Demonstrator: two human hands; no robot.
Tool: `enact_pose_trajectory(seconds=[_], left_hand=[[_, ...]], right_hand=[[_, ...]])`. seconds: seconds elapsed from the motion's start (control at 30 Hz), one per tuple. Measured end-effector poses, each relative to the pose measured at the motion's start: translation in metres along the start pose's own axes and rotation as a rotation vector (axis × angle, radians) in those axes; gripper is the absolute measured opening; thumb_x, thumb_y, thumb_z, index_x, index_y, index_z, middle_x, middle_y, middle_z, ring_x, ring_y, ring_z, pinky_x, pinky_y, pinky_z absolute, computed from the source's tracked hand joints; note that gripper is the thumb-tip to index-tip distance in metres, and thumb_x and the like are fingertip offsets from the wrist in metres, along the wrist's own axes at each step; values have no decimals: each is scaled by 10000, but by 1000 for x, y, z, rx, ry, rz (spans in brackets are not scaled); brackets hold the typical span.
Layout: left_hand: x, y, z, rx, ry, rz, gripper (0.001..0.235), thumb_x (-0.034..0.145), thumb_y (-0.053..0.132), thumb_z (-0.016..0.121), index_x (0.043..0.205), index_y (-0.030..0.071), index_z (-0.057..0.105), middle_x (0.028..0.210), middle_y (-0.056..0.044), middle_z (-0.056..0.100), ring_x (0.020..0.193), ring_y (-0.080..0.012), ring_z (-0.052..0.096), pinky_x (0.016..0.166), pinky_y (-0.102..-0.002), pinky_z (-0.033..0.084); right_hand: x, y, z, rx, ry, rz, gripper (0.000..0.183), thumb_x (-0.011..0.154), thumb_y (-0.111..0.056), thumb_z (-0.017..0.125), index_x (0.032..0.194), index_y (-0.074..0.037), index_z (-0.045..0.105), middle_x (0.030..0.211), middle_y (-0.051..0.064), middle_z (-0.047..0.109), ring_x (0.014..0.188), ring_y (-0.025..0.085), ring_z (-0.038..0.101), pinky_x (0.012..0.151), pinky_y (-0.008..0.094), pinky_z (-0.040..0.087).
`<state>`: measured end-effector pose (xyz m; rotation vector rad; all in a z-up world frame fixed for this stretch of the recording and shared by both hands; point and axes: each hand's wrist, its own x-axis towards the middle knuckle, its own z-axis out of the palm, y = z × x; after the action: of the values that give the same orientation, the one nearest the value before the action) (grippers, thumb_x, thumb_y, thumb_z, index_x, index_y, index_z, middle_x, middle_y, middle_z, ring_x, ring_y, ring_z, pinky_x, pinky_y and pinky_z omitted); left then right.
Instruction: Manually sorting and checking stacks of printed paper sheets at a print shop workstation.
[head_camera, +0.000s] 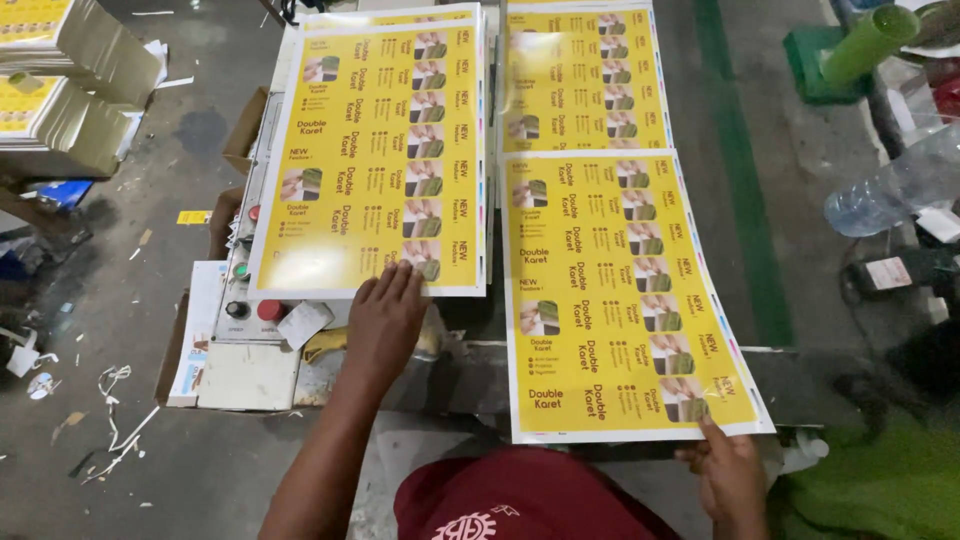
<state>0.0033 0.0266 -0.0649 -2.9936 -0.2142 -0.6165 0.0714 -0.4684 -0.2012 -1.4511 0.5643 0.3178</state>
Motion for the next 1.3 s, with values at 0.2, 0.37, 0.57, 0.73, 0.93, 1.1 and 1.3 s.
enact_pose_trajectory(seconds=[0.2,0.37,0.57,0.73,0.93,1.1,1.3], left_hand=[[33,-4,-66,-77,314,-46,156,960,130,705,1096,54,712,1103,-79,784,929,-275,747,737,-388,552],[32,24,-95,-128,304,-19,156,922,93,742,1069,57,701,1056,-75,775,865,-232,736,688,-366,535],[16,34,-61,-247,240,-75,111,918,121,733,1008,56,737,963,-58,780,794,-250,733,637,-372,528],[11,40,-61,-298,260,-140,98,917,110,738,980,38,761,938,-68,786,801,-250,744,644,-362,545],[7,33,-45,-284,271,-109,149,1021,235,690,1072,127,778,933,-125,778,902,-332,763,737,-432,630],[9,50,-82,-437,341,-103,136,870,40,756,1000,3,760,999,-121,778,783,-275,741,662,-361,565],[4,98,-51,-573,204,154,161,870,107,778,1020,54,757,1108,-66,772,907,-231,748,725,-344,571]], right_hand=[[-1,14,-8,-45,12,26,266,1092,-106,564,1262,98,543,912,217,620,652,271,568,549,359,482],[-7,18,-2,-83,6,6,233,1071,-93,589,1205,96,600,833,219,635,560,268,557,482,341,450],[5,30,10,-41,-2,48,268,1041,-123,631,1157,116,603,838,212,643,569,269,564,491,334,441],[17,6,44,-102,-72,-8,268,1040,-116,620,1155,125,645,796,228,712,534,253,612,451,293,435],[65,4,73,56,-159,-216,370,1035,-171,635,1353,-3,549,1003,215,691,748,344,731,507,406,600],[34,-14,66,3,-253,-34,627,1049,-135,510,1632,-45,299,1170,248,701,853,277,678,578,332,490],[-28,-31,116,-89,-442,115,535,971,-102,595,1499,-22,556,1117,243,758,800,280,683,583,327,486]])
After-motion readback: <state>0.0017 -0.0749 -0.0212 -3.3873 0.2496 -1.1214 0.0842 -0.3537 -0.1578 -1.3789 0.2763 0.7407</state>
